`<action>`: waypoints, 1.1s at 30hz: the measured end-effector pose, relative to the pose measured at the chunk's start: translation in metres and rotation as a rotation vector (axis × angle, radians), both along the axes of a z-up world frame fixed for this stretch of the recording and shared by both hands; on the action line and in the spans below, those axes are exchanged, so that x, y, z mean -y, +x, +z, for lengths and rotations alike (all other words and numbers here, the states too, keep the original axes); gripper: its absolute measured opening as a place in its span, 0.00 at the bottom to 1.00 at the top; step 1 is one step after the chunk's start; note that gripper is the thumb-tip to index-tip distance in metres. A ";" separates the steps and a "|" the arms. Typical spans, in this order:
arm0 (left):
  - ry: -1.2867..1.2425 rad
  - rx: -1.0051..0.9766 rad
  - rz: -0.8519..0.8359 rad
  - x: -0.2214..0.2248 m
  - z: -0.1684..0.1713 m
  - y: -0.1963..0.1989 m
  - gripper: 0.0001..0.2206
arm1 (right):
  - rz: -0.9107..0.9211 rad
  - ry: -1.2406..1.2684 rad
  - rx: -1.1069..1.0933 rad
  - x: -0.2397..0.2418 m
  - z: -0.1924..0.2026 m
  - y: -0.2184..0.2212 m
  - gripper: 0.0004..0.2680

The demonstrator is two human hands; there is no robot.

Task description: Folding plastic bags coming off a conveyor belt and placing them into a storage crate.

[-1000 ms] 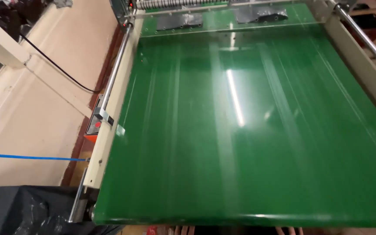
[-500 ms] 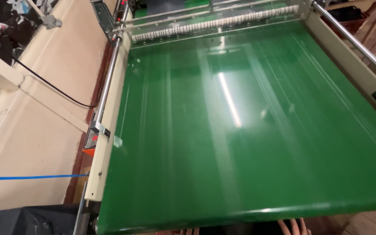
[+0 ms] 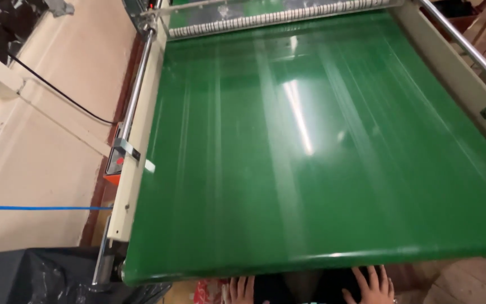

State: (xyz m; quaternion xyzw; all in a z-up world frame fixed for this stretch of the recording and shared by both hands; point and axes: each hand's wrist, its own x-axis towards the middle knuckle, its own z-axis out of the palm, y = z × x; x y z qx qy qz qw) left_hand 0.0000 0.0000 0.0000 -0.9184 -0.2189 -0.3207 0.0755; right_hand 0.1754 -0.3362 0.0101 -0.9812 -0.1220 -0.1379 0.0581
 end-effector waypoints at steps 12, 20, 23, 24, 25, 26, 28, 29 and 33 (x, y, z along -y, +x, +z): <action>-0.397 -0.629 -0.188 -0.011 0.023 -0.018 0.46 | 0.231 -0.081 -0.131 0.008 0.032 0.009 0.28; -1.208 -0.913 -0.767 -0.035 0.151 0.024 0.16 | 0.402 0.375 -0.288 0.030 0.119 0.021 0.13; -1.201 -0.552 -1.049 -0.009 0.259 0.062 0.06 | 0.393 0.606 -0.276 0.010 0.201 0.036 0.06; -1.110 -0.425 -1.119 0.001 0.294 0.080 0.07 | 0.367 0.724 -0.276 0.002 0.229 0.046 0.03; -1.114 -0.442 -1.129 0.008 0.306 0.095 0.07 | 0.347 0.727 -0.278 0.001 0.248 0.060 0.03; -0.992 -0.376 -1.217 0.016 0.317 0.110 0.07 | 0.366 0.725 -0.237 0.000 0.266 0.076 0.03; -0.874 -0.323 -1.314 0.033 0.331 0.140 0.07 | 0.363 0.726 -0.199 0.003 0.292 0.110 0.04; -0.728 -0.270 -1.340 0.043 0.334 0.152 0.06 | 0.383 0.692 -0.189 0.009 0.298 0.126 0.05; -0.412 -0.147 -1.354 0.087 0.332 0.192 0.13 | 0.295 0.535 -0.279 0.045 0.292 0.193 0.14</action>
